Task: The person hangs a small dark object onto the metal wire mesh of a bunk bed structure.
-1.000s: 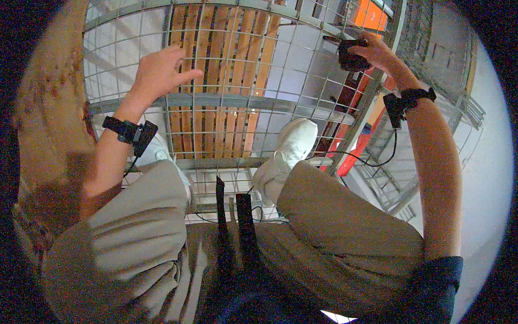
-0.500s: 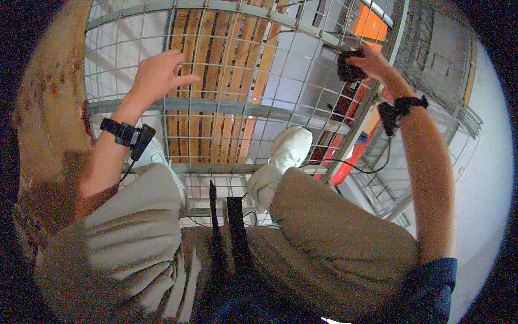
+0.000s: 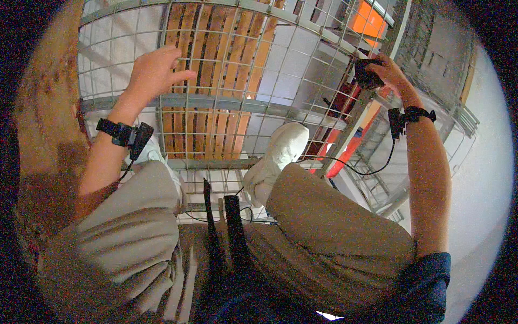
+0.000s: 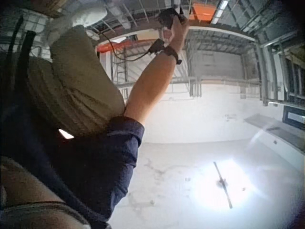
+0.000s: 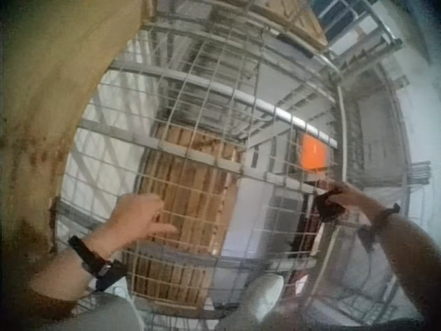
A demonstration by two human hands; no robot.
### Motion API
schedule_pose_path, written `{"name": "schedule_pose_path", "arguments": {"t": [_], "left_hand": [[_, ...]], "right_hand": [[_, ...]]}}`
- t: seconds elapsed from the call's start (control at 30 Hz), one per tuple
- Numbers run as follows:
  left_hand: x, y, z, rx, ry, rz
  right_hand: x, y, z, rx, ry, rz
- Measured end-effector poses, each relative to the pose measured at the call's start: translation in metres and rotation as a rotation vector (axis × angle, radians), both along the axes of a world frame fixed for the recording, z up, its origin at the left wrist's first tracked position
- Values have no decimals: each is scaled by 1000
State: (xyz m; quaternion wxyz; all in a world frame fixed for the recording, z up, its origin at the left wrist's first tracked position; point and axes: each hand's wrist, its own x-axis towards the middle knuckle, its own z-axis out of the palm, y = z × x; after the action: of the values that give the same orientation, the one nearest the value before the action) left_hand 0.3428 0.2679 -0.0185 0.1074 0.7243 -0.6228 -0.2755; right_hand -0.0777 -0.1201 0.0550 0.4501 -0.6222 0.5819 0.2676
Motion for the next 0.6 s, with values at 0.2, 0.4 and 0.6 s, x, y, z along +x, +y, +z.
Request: {"name": "schedule_pose_path", "arguments": {"t": [0.2,0.4,0.6], "left_hand": [[-4,-4,-6,-97,49,1],[-3,-1,-1,-75,30,23],[-2,-3,-6,-127,28,5]], "right_hand": [[-20,-7,-23,-230,123,320],[-12,-8,-17,17,-92,292],[-35,-28,9,-100,-98,224]]}}
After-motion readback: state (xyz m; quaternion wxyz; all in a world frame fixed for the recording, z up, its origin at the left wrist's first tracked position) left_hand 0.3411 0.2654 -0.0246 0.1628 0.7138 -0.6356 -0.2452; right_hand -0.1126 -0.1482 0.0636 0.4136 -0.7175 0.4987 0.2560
